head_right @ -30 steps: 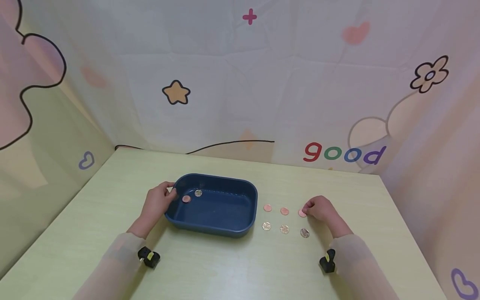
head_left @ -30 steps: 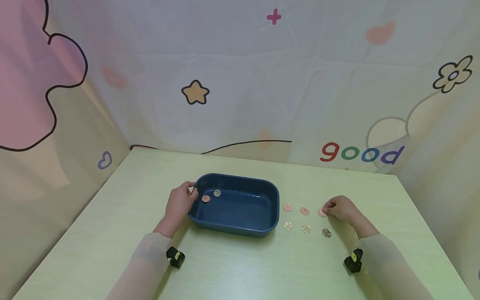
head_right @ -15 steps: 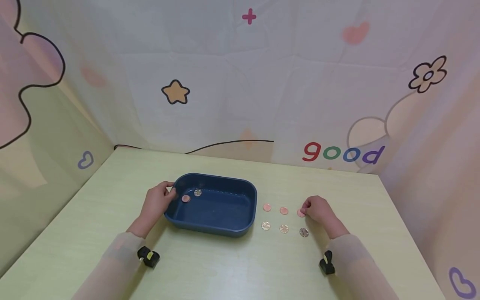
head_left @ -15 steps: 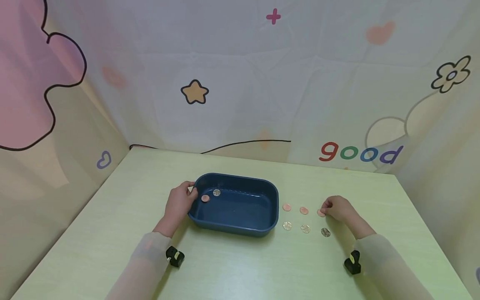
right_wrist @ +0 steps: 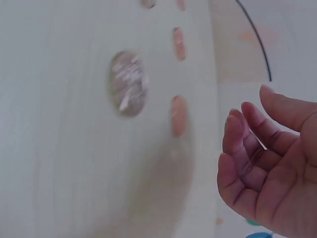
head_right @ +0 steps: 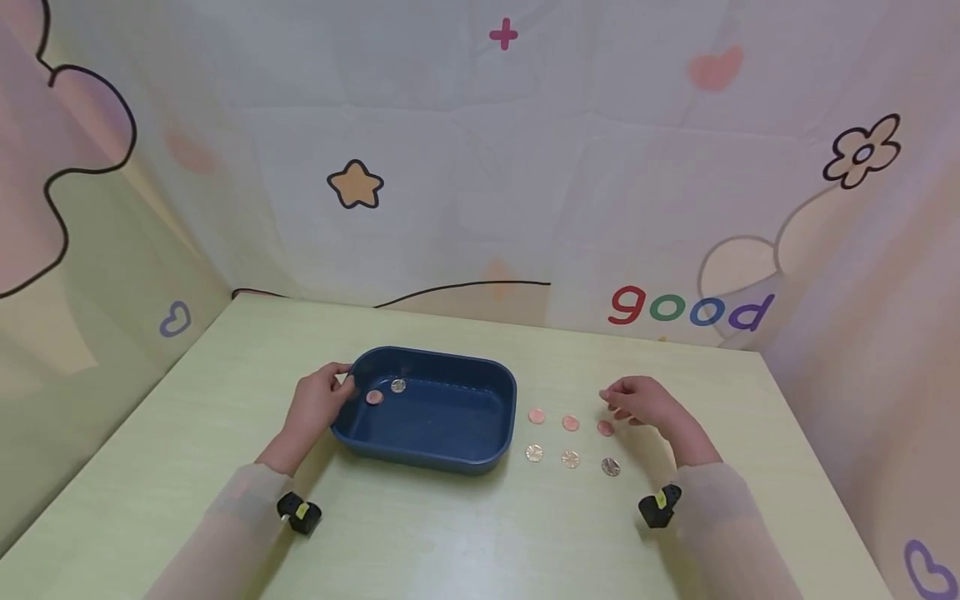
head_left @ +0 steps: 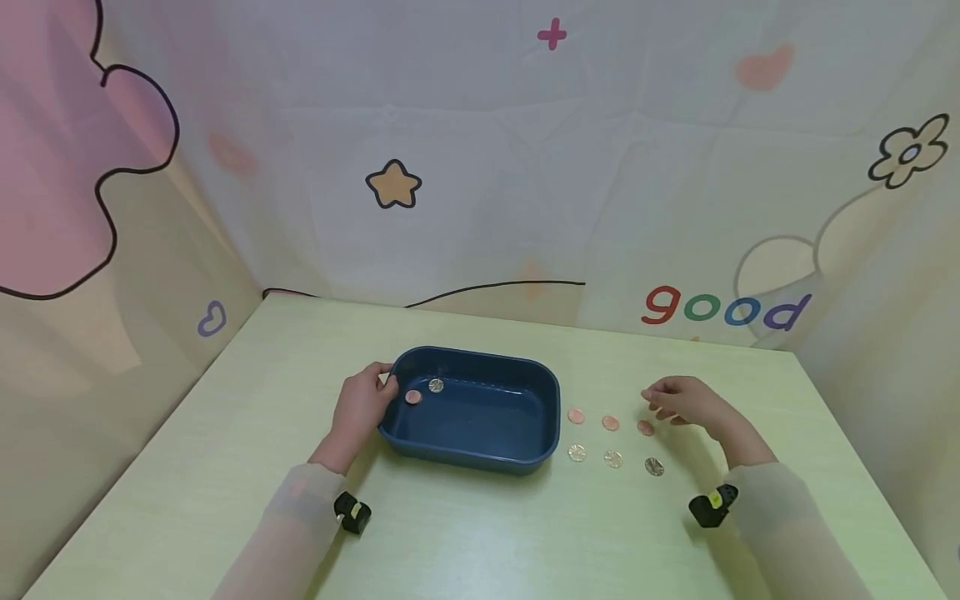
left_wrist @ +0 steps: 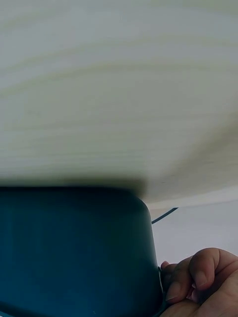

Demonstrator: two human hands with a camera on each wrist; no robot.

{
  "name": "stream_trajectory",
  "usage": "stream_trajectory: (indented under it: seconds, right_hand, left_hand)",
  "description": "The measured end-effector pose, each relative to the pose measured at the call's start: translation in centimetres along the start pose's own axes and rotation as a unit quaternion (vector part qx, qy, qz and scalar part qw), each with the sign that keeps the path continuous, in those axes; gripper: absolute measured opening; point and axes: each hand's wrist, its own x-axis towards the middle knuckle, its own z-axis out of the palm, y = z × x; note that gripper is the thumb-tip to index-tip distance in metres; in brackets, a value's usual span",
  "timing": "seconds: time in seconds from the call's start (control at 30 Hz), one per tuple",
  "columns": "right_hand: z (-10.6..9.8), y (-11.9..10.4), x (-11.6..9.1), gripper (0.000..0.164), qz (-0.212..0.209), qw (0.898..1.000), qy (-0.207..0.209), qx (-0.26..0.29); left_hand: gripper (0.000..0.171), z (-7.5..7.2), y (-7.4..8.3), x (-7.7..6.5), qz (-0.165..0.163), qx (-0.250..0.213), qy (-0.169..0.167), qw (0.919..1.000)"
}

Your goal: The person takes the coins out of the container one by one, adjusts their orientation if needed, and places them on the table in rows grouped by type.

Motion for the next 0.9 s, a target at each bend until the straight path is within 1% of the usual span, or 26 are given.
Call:
stream_trajectory:
  seconds: [0.17, 0.27, 0.37, 0.53, 0.7, 0.8, 0.9]
  right_hand:
    - [-0.2, -2.3, -0.2, 0.041, -0.05, 0.999, 0.01, 0.01]
    - [-0.2, -4.3, 0.0, 0.04, -0.073, 0.997, 0.018, 0.008]
    - [-0.2, -6.3, 0.4, 0.038, -0.091, 0.996, 0.015, 0.004]
    - [0.3, -9.6, 1.4, 0.035, -0.116, 0.993, -0.007, -0.002]
    - [1.4, -12.2, 2.9, 0.033, -0.134, 0.99, -0.032, -0.017]
    - [2.3, -13.7, 3.9, 0.032, -0.141, 0.988, -0.047, -0.04]
    - [3.3, -15.6, 4.8, 0.032, -0.153, 0.983, -0.066, -0.072]
  left_hand:
    - [0.041, 0.0, 0.0, -0.1, -0.006, 0.001, -0.005, 1.0]
    - [0.041, 0.0, 0.1, 0.0, -0.01, 0.002, -0.006, 0.9999]
    - [0.041, 0.0, 0.2, 0.0, -0.011, 0.002, -0.005, 0.9999]
    - [0.04, -0.1, 0.2, -0.1, -0.009, 0.0, -0.006, 0.9999]
    - [0.04, -0.2, 0.2, -0.2, -0.002, 0.004, -0.005, 1.0]
    - [0.039, -0.2, 0.3, -0.2, 0.006, 0.007, -0.005, 0.9999]
    - [0.038, -0.2, 0.4, -0.2, 0.011, 0.008, -0.003, 0.9999]
